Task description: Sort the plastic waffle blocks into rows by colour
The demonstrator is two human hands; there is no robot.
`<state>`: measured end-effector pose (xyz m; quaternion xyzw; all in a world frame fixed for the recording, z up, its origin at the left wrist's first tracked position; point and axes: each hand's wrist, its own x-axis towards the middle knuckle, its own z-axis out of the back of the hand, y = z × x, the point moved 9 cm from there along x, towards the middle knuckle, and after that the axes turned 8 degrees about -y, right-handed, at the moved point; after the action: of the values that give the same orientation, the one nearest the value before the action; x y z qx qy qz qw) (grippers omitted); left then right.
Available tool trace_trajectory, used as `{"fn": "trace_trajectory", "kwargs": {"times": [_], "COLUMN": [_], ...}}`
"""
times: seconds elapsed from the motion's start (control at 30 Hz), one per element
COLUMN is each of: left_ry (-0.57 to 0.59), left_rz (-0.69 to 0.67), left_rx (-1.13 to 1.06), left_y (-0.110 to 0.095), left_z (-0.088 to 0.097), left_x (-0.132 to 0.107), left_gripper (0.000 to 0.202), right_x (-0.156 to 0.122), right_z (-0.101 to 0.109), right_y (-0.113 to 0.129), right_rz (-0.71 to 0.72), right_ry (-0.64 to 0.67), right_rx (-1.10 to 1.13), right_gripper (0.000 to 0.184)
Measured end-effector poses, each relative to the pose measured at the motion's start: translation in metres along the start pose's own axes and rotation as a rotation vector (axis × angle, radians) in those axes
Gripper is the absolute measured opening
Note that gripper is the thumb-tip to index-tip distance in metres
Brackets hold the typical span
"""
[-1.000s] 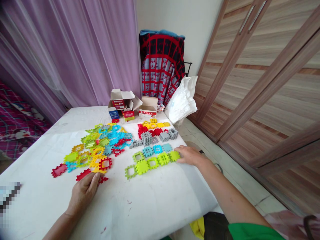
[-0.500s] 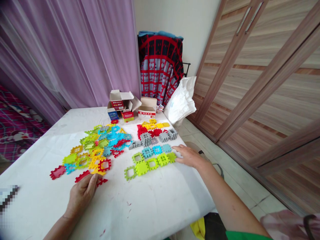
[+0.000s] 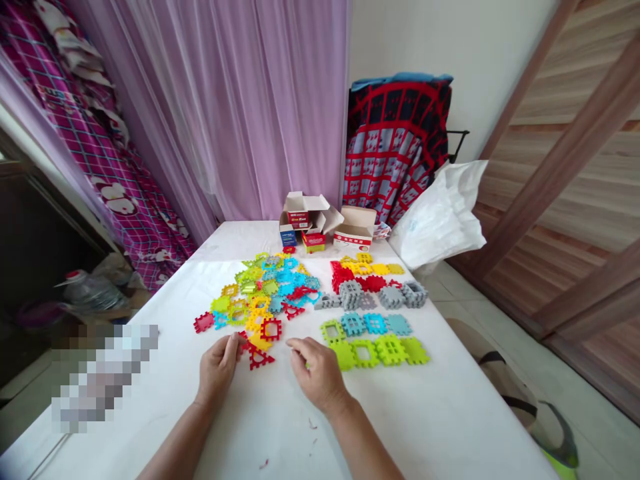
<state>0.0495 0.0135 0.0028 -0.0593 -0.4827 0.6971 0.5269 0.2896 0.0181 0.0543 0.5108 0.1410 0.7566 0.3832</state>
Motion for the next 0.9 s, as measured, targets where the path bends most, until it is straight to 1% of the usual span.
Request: {"fn": "trace_trajectory", "kwargs": {"times": [0.07,0.1,0.17,0.23,0.3,0.4,0.47,0.57,0.63,0.7,0.8,0.83,0.9], "left_ry": [-0.052,-0.079,-0.119,-0.121,-0.071,0.028,0.066,0.091,0.111,0.156,0.240,0.250,0.222], "left_rz": [0.002,-0.023,-0.118,-0.225,-0.283,-0.287,-0.289,-0.290,-0.295,-0.305,-0.326,-0.336,-0.353], "left_rx": [0.063,0.108,0.210,0.324,0.446,0.579,0.611,0.609,0.587,0.565,0.549,0.542,0.507], "left_y": [0.013,0.017,0.019,0.016,0.014,0.014,0.012,0.007,0.004,0.001,-0.002,-0.003,-0.006], "left_z": [0.012,0.018,0.026,0.027,0.022,0.011,0.008,0.007,0.007,0.006,0.003,0.003,0.006], "left_x": [0.009,0.014,0.023,0.030,0.033,0.036,0.036,0.039,0.042,0.045,0.050,0.051,0.053], "left_gripper": [0.042,0.038,0.029,0.027,0.030,0.034,0.036,0.034,0.027,0.020,0.015,0.014,0.014], "right_x": [-0.005,-0.007,-0.009,-0.010,-0.011,-0.016,-0.018,-0.019,-0.019,-0.019,-0.019,-0.019,-0.020], "right_z": [-0.028,-0.039,-0.055,-0.064,-0.068,-0.073,-0.076,-0.076,-0.076,-0.076,-0.076,-0.076,-0.077], "right_y": [0.009,0.012,0.013,0.008,0.002,-0.002,-0.002,0.000,0.000,0.000,-0.001,-0.002,-0.003], "right_rz": [-0.021,-0.027,-0.037,-0.053,-0.065,-0.063,-0.055,-0.045,-0.038,-0.032,-0.042,-0.048,-0.063], "right_ry": [0.041,0.064,0.104,0.114,0.106,0.125,0.149,0.157,0.154,0.154,0.154,0.154,0.156], "right_rx": [0.048,0.066,0.088,0.092,0.080,0.039,0.009,-0.014,-0.017,-0.020,-0.022,-0.021,-0.017], "right_gripper": [0.023,0.024,0.024,0.023,0.023,0.025,0.025,0.025,0.025,0.025,0.024,0.024,0.024]}}
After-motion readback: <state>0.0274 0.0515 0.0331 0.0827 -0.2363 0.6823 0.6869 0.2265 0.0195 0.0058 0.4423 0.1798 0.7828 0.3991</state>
